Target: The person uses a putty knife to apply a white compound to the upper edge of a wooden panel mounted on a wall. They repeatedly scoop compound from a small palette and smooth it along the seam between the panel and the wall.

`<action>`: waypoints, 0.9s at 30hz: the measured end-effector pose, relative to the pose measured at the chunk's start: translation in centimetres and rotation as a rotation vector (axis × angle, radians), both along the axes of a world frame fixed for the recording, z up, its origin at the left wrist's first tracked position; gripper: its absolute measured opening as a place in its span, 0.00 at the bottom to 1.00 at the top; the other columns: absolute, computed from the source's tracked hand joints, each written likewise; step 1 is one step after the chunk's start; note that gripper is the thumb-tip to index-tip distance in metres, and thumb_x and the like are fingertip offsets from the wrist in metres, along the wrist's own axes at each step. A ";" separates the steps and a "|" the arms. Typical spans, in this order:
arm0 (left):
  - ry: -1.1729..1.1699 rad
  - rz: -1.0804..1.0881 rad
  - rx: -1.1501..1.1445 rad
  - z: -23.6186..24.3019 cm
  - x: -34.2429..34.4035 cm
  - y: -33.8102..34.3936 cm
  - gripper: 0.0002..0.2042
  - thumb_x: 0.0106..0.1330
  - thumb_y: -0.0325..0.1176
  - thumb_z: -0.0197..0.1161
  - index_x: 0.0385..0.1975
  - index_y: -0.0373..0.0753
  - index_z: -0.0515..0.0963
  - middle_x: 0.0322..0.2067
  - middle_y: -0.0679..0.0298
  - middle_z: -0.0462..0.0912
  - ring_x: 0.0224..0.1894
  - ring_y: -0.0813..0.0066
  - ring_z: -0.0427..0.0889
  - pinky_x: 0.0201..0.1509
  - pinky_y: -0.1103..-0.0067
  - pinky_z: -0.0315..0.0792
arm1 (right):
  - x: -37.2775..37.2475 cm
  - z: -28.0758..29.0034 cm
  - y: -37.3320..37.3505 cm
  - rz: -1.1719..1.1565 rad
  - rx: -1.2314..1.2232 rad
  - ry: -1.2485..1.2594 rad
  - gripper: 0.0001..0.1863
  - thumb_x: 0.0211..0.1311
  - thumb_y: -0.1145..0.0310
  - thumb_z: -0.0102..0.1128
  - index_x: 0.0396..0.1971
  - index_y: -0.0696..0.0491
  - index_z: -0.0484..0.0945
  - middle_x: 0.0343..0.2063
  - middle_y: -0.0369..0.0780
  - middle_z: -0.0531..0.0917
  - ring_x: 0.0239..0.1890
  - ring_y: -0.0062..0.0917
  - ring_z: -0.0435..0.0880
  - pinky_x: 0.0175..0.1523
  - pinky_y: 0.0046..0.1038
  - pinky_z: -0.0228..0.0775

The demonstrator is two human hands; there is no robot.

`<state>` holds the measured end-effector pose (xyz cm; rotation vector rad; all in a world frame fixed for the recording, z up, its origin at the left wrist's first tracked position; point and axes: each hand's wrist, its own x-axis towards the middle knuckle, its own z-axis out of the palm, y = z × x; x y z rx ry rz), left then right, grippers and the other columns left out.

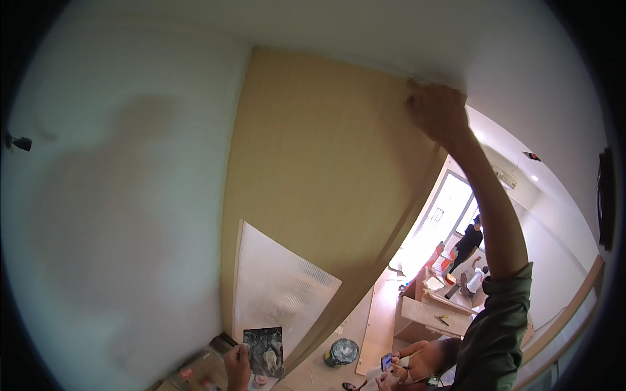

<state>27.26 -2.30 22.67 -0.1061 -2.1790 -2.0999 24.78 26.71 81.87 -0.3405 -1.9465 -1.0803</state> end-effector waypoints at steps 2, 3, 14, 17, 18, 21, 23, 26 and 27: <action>0.020 -0.024 -0.020 0.1 -0.6 0.5 0.17 0.71 0.39 0.51 0.25 0.30 0.71 0.18 0.66 0.65 0.24 0.78 0.61 0.27 0.74 0.59 | -1.4 -0.1 0.3 0.152 0.109 -0.014 0.22 0.57 0.60 0.54 0.54 0.44 0.73 0.31 0.42 0.84 0.34 0.35 0.84 0.40 0.41 0.73; 0.033 -0.038 -0.032 0.2 -1.0 0.8 0.17 0.71 0.39 0.51 0.25 0.30 0.71 0.18 0.66 0.65 0.23 0.78 0.61 0.27 0.74 0.59 | -2.4 0.1 0.8 0.224 0.163 -0.020 0.22 0.57 0.61 0.54 0.54 0.44 0.73 0.31 0.42 0.84 0.34 0.35 0.84 0.40 0.41 0.73; 0.119 -0.011 -0.045 -0.8 -0.8 2.9 0.18 0.70 0.38 0.53 0.22 0.29 0.71 0.16 0.61 0.64 0.22 0.75 0.63 0.27 0.72 0.61 | -5.2 0.4 0.9 0.203 0.117 0.042 0.14 0.59 0.60 0.54 0.41 0.50 0.79 0.28 0.40 0.85 0.33 0.32 0.85 0.42 0.38 0.75; 0.134 -0.096 -0.067 1.8 -0.8 3.8 0.17 0.70 0.37 0.53 0.22 0.30 0.70 0.17 0.62 0.64 0.22 0.75 0.62 0.27 0.72 0.61 | -0.2 0.3 3.0 0.108 0.101 0.068 0.12 0.60 0.60 0.52 0.36 0.50 0.80 0.26 0.40 0.85 0.31 0.33 0.85 0.40 0.36 0.75; 0.134 -0.120 -0.084 2.4 -0.6 3.8 0.17 0.70 0.37 0.53 0.22 0.30 0.69 0.17 0.62 0.63 0.22 0.75 0.62 0.27 0.72 0.61 | 1.2 0.3 3.6 0.087 0.087 0.061 0.12 0.61 0.60 0.51 0.36 0.51 0.80 0.25 0.40 0.84 0.30 0.33 0.85 0.39 0.36 0.76; 0.298 -0.077 -0.056 -0.1 -1.4 4.8 0.18 0.71 0.37 0.52 0.21 0.31 0.67 0.17 0.62 0.62 0.23 0.75 0.61 0.27 0.73 0.60 | 4.7 0.5 3.0 -0.040 -0.002 0.026 0.13 0.60 0.62 0.50 0.38 0.52 0.79 0.22 0.41 0.83 0.27 0.34 0.85 0.35 0.35 0.76; 0.193 -0.157 0.006 4.8 0.3 4.0 0.18 0.71 0.37 0.52 0.21 0.31 0.67 0.17 0.62 0.62 0.23 0.75 0.60 0.27 0.73 0.60 | 5.2 -0.1 2.5 -0.061 -0.034 0.024 0.14 0.60 0.63 0.49 0.40 0.53 0.79 0.20 0.42 0.82 0.25 0.34 0.84 0.33 0.35 0.76; 0.154 -0.190 0.005 5.2 0.5 3.9 0.18 0.72 0.37 0.51 0.21 0.31 0.67 0.17 0.62 0.61 0.22 0.76 0.60 0.26 0.72 0.59 | 5.3 -0.7 2.4 0.068 -0.013 0.062 0.17 0.57 0.65 0.49 0.46 0.52 0.78 0.18 0.42 0.81 0.24 0.35 0.84 0.32 0.36 0.77; 0.158 -0.189 -0.012 4.7 0.3 4.0 0.19 0.72 0.38 0.51 0.21 0.31 0.67 0.17 0.62 0.61 0.22 0.76 0.60 0.26 0.72 0.59 | 5.0 -0.9 3.0 0.131 -0.009 0.058 0.19 0.56 0.65 0.49 0.48 0.51 0.77 0.17 0.43 0.80 0.24 0.35 0.83 0.32 0.36 0.77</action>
